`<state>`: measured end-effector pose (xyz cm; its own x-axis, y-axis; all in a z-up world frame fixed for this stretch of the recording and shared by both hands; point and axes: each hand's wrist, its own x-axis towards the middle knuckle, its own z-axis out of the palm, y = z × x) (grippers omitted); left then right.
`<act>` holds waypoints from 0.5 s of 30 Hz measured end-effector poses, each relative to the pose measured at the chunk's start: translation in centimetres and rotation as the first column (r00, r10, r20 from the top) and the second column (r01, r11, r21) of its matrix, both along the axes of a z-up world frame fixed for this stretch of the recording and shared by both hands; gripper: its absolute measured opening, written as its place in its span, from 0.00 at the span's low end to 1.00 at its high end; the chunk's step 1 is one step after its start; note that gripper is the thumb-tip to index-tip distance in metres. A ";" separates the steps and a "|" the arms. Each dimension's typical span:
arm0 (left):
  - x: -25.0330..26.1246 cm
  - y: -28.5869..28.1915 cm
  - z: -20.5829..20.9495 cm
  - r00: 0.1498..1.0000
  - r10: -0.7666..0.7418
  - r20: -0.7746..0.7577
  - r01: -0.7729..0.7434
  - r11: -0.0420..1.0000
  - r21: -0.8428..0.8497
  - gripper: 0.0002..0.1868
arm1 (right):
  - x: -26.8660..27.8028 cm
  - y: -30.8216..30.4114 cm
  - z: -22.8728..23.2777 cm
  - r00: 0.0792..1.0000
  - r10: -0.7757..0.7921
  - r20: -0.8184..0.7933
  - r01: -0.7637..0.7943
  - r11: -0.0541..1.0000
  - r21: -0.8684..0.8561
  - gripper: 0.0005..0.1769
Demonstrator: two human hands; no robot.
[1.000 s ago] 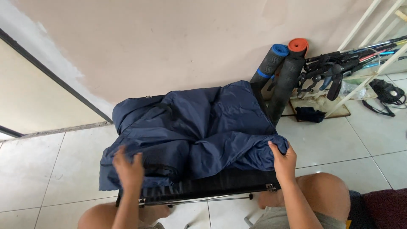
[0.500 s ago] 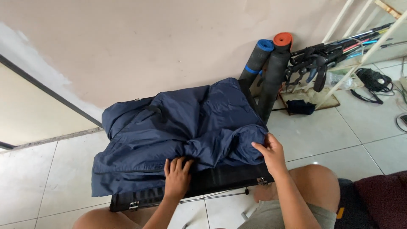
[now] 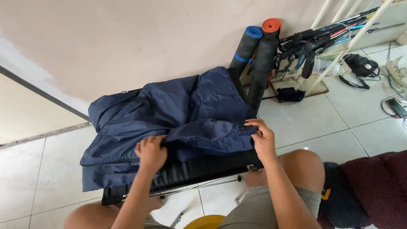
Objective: Unfolding and spreading out a sleeping bag on a small folding table
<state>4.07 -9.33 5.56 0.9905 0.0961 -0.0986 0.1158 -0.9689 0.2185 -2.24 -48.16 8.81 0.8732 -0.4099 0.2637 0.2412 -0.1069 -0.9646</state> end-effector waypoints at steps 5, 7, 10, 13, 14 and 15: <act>-3.4 -7.8 4.0 0.902 -0.300 0.310 0.412 0.814 -0.410 0.29 | -0.4 1.8 1.4 0.993 0.118 0.015 -0.114 0.978 -0.175 0.14; -4.8 -10.1 5.5 0.884 -0.338 0.323 0.459 0.762 -0.458 0.27 | -0.4 2.4 0.2 0.986 0.166 0.013 -0.162 0.974 -0.160 0.14; -6.1 -12.9 6.5 0.859 -0.366 0.359 0.510 0.678 -0.529 0.25 | -0.4 3.4 -0.7 0.969 0.249 -0.001 -0.246 0.957 -0.157 0.16; -6.3 -14.4 6.5 0.851 -0.367 0.377 0.524 0.651 -0.549 0.21 | -0.5 4.3 -0.6 0.957 0.291 -0.010 -0.289 0.941 -0.175 0.15; -6.2 -14.7 6.4 0.845 -0.379 0.377 0.533 0.648 -0.544 0.17 | -0.7 4.6 -0.5 0.955 0.296 -0.005 -0.292 0.939 -0.184 0.14; -6.0 -14.7 5.9 0.845 -0.380 0.377 0.533 0.648 -0.544 0.17 | -0.7 4.5 -0.6 0.956 0.295 -0.005 -0.291 0.939 -0.184 0.14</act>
<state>-1.95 -24.05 11.51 0.8919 -0.3789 0.2470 -0.4273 -0.5274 0.7344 -2.92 -43.68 8.23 0.9406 -0.0807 0.3299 0.3089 -0.2000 -0.9298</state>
